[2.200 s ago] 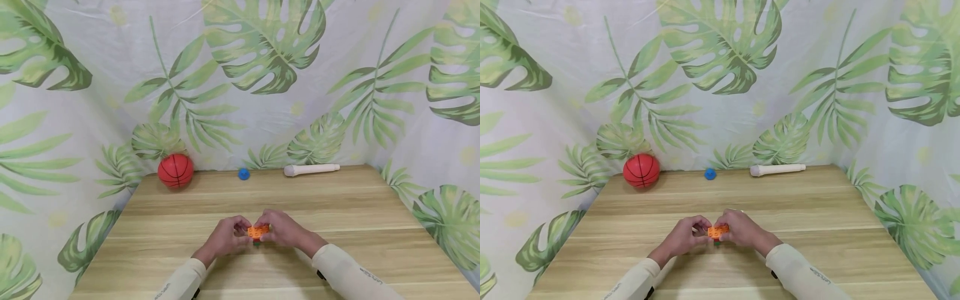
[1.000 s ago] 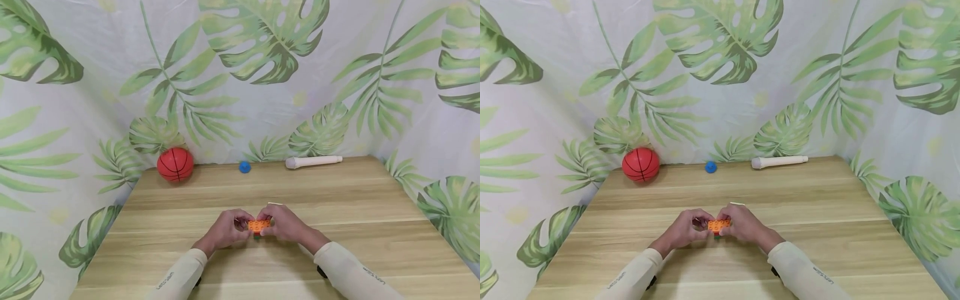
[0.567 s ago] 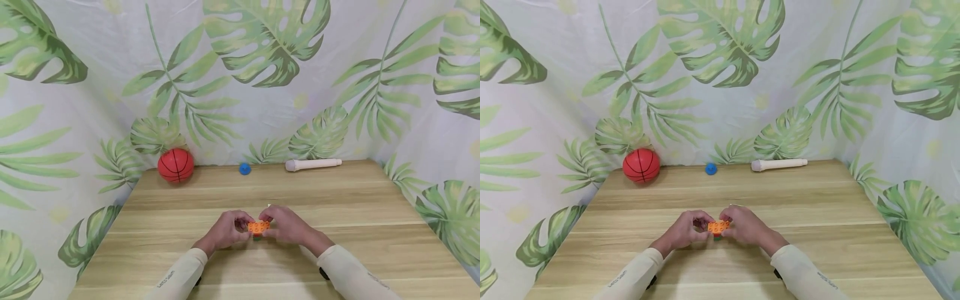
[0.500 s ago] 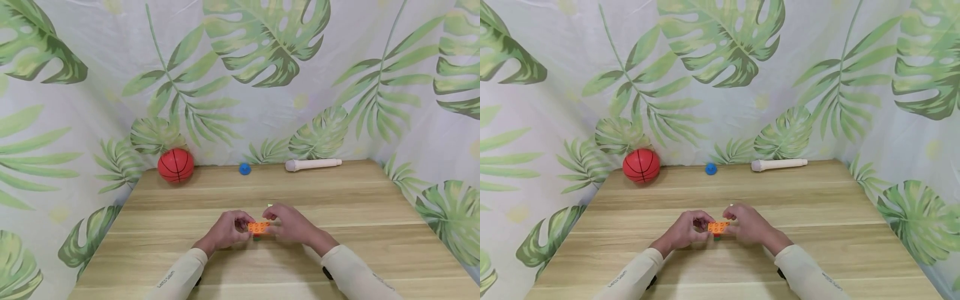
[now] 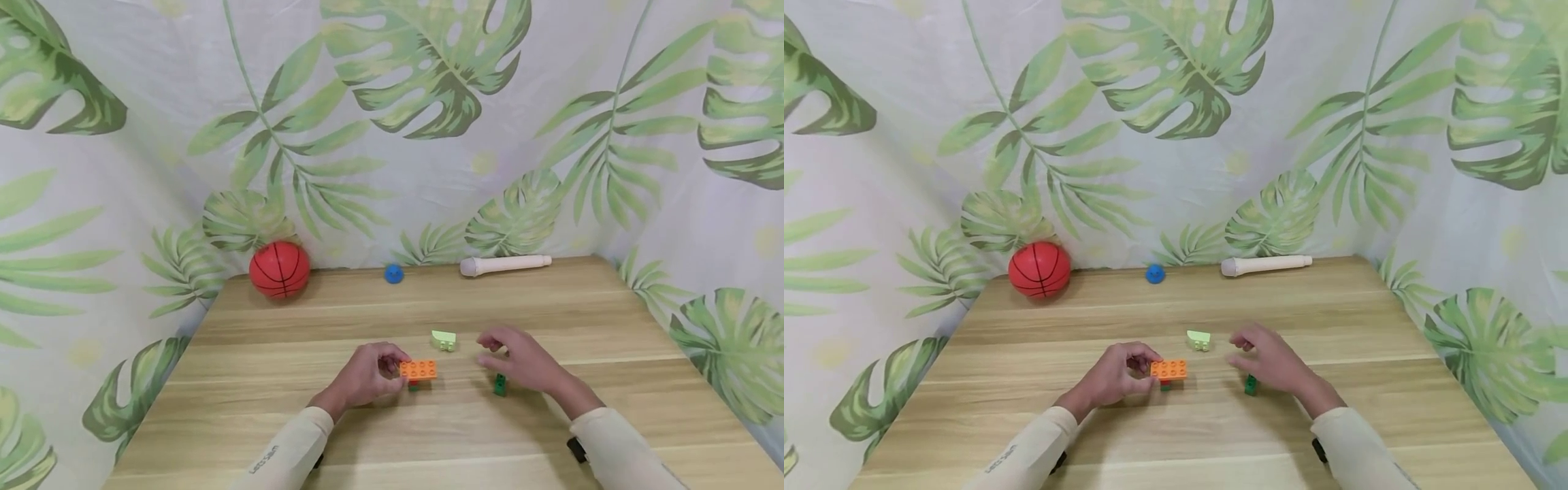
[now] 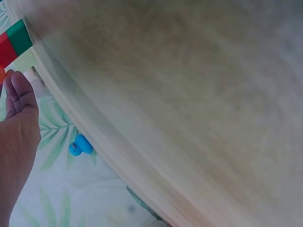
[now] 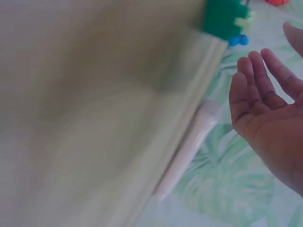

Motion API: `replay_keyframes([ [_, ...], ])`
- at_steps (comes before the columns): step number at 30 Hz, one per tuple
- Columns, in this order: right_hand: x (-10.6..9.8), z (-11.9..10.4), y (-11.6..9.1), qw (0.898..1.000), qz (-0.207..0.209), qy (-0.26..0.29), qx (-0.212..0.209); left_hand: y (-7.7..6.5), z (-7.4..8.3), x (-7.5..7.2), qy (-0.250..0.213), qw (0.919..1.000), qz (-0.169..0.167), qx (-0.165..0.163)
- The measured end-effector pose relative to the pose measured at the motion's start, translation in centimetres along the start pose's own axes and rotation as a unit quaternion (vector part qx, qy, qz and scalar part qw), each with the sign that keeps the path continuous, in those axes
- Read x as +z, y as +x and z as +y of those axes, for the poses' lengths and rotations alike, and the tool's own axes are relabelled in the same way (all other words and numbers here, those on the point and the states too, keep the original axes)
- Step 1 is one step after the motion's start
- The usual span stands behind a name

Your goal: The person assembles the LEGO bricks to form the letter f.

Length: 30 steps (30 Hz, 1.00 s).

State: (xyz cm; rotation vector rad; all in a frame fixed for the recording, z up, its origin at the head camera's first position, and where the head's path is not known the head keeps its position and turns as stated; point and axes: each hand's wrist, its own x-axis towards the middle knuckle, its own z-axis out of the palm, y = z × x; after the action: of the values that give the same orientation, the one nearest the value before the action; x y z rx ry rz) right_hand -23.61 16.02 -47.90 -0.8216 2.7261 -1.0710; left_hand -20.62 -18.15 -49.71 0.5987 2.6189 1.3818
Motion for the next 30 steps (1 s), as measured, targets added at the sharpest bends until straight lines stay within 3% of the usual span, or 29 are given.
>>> replay_keyframes([
  [9,-0.3,1.1,-3.3,0.999,-0.036,0.02,0.025,-0.7,0.1,-0.5,0.01,0.9998,0.017,-0.002],
  [30,1.1,0.6,-4.4,0.999,-0.022,-0.033,0.028,0.0,0.1,0.3,0.01,0.9999,0.002,0.006],
])
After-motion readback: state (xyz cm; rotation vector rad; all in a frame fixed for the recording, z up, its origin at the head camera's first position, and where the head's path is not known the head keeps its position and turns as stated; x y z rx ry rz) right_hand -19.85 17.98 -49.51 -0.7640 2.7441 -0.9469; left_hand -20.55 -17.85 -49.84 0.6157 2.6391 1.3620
